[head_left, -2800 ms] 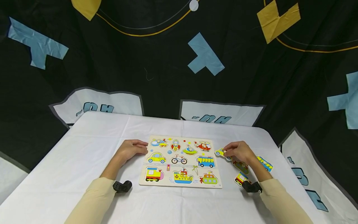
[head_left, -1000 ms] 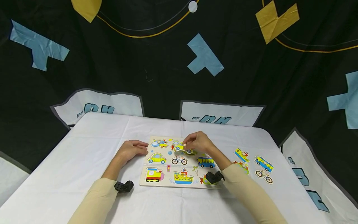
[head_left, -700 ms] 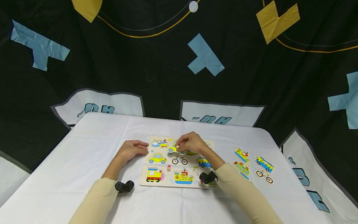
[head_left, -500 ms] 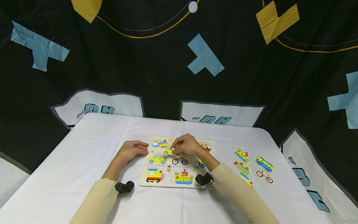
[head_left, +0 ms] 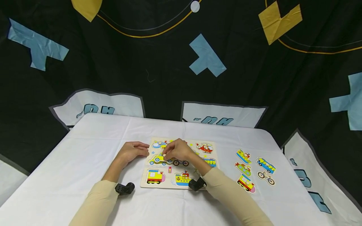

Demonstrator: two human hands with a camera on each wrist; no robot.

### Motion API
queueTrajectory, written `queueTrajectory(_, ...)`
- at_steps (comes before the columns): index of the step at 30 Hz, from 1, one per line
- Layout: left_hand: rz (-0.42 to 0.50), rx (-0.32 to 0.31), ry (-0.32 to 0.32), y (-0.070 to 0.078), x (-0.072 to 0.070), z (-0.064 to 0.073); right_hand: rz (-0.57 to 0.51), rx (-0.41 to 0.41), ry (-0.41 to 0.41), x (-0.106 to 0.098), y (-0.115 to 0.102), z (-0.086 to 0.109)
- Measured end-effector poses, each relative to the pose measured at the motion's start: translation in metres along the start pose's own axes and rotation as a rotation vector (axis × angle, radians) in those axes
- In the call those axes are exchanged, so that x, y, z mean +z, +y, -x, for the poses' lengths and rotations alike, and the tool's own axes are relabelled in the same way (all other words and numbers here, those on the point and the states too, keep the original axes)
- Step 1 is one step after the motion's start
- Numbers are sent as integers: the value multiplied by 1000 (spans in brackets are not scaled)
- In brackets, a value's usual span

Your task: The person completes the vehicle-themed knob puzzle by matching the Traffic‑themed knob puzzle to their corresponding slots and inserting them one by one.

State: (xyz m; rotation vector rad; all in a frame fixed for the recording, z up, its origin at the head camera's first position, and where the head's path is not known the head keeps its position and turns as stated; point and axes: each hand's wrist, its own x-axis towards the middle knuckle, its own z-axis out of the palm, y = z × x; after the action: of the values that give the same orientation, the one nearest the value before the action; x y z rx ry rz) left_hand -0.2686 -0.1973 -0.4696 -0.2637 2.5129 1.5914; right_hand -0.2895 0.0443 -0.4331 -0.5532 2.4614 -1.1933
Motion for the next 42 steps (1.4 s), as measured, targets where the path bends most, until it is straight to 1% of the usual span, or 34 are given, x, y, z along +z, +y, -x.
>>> queueTrajectory(5,-7,12,6,0,0,0,8,-23,-1,6,-1,-4)
queueTrajectory(8,-16,22,3,0,0,0,22,-22,2,9,0,-5)
queueTrajectory(13,-26,18,7,-1,0,-2,27,-22,3,13,1,-7)
queueTrajectory(29,-34,9,9,-3,0,-4,-35,-7,14,20,-1,-9)
queueTrajectory(34,-34,12,8,-2,0,-3,-34,-13,15,22,-1,-9)
queueTrajectory(42,-22,5,2,-2,0,-4,-32,9,20,22,-2,-7)
